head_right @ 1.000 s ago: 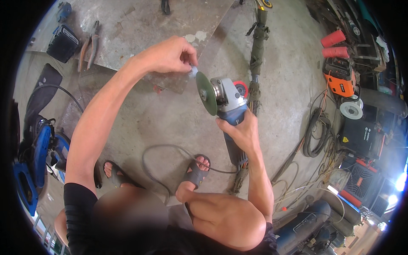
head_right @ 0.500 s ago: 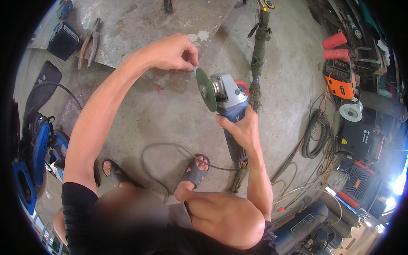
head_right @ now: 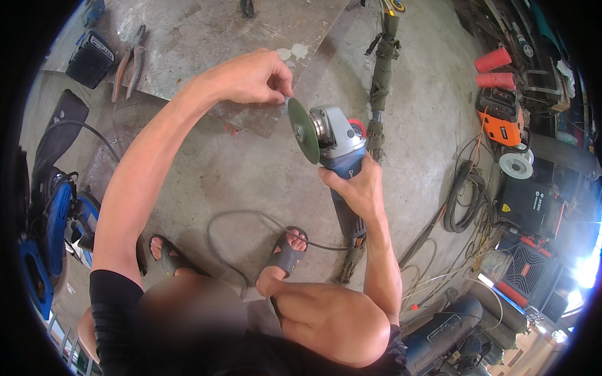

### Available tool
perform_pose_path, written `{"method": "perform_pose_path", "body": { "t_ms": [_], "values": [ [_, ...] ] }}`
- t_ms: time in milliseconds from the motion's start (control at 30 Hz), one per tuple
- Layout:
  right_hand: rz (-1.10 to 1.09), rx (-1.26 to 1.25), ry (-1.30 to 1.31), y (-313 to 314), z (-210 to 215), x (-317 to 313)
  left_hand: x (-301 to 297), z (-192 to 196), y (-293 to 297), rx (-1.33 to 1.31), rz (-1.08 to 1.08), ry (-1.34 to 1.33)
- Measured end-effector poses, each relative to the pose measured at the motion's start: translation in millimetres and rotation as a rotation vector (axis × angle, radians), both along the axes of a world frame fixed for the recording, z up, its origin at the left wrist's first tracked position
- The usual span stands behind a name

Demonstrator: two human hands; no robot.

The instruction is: The person holds a small metal part against a running angle grinder to smooth its edges and then uses scissors to trim a plastic component.

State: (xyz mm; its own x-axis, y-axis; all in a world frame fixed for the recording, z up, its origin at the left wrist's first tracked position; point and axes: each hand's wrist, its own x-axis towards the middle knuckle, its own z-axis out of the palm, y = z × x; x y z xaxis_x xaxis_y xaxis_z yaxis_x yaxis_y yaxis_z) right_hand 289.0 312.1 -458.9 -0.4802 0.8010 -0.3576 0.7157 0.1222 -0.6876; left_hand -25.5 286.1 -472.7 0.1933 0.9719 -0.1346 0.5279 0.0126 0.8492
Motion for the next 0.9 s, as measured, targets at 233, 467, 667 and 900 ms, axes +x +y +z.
{"method": "perform_pose_path", "body": {
  "t_ms": [233, 467, 667, 900],
  "values": [
    [-0.009, -0.022, 0.026, 0.1, 0.8, -2.9, 1.0, -2.0, -1.5, 0.008, 0.030, -0.013],
    [-0.016, -0.022, 0.006, -0.3, 3.7, -5.9, -0.5, -1.6, -1.3, 0.023, 0.010, -0.001],
    [-0.019, -0.024, 0.000, 0.2, 1.7, -5.1, -0.5, -1.6, -1.3, 0.023, 0.012, 0.002],
    [-0.018, -0.028, 0.008, 0.8, -0.3, -4.0, -0.2, -1.5, -1.6, -0.005, 0.028, -0.005]
  ]
}}
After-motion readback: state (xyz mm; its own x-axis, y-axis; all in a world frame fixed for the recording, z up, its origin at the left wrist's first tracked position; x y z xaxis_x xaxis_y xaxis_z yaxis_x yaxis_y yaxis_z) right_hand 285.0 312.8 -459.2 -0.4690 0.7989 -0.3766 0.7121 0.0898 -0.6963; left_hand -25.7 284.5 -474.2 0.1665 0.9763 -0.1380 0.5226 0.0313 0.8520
